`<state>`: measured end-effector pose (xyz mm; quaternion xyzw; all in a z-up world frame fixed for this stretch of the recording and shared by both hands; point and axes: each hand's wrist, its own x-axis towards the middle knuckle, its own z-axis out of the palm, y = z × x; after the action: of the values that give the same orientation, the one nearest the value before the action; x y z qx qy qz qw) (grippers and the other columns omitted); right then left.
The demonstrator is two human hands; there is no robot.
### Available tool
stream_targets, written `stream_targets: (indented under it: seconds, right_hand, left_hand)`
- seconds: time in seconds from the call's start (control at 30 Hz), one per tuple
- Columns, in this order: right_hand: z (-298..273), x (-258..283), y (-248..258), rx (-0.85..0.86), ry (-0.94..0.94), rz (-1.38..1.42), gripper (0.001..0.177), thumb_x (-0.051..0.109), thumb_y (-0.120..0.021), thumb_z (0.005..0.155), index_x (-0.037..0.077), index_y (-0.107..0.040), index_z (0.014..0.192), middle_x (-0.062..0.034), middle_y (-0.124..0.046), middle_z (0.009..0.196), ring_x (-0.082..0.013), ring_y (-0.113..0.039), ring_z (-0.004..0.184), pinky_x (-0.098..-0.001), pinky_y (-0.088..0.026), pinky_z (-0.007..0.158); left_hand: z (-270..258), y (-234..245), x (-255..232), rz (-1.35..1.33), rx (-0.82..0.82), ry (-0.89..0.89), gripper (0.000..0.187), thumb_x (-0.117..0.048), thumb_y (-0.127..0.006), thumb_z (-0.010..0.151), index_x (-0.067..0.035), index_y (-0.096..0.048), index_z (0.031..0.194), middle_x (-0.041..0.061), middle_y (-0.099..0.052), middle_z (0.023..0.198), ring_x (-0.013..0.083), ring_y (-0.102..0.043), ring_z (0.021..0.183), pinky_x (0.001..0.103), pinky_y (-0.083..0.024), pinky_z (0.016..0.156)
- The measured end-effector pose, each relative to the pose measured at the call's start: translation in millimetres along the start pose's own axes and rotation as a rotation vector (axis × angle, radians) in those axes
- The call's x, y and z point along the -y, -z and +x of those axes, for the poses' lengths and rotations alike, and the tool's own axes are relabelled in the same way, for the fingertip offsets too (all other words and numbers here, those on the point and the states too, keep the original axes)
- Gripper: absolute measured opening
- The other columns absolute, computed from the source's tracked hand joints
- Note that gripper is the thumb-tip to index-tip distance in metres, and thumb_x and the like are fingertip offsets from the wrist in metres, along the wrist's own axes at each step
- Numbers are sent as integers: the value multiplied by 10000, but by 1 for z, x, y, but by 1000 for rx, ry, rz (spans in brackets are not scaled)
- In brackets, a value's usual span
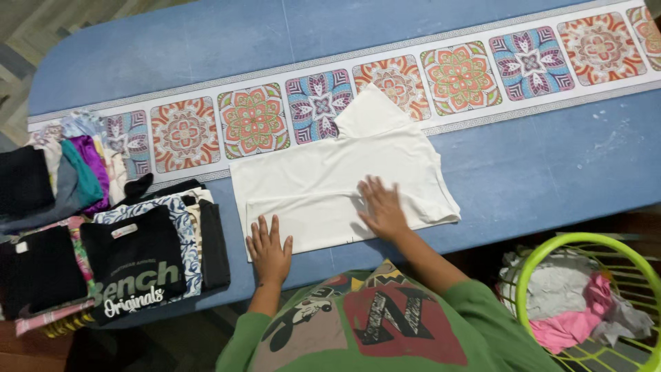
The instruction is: The person folds several shirts and items of clothing on a blue table, moving them from a laundry basket to the table and then into a stack.
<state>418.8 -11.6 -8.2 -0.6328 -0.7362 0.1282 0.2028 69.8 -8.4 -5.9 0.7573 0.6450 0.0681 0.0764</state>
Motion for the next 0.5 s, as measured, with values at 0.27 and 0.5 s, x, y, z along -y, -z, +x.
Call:
stream_targets:
  seconds: [0.27, 0.5]
  right_hand:
    - [-77, -65, 39, -77, -438, -241, 788, 556, -483, 962, 157, -309, 1618, -162, -213, 1691, -357, -161, 1556, -706, -9, 1172]
    - [-70, -61, 48, -288, -649, -137, 739, 388, -616, 931, 89, -359, 1557, -227, -372, 1546, -421, -341, 1425, -640, -241, 1138]
  left_hand:
    - [-2, 0, 18, -5, -66, -15, 722, -509, -521, 966, -257, -304, 1606, 127, -224, 1687, 362, -198, 1544, 579, -143, 1230]
    - [0, 1, 28, -38, -38, -38, 738, -525, -518, 963, -264, -282, 1611, 119, -204, 1690, 356, -173, 1552, 566, -121, 1237]
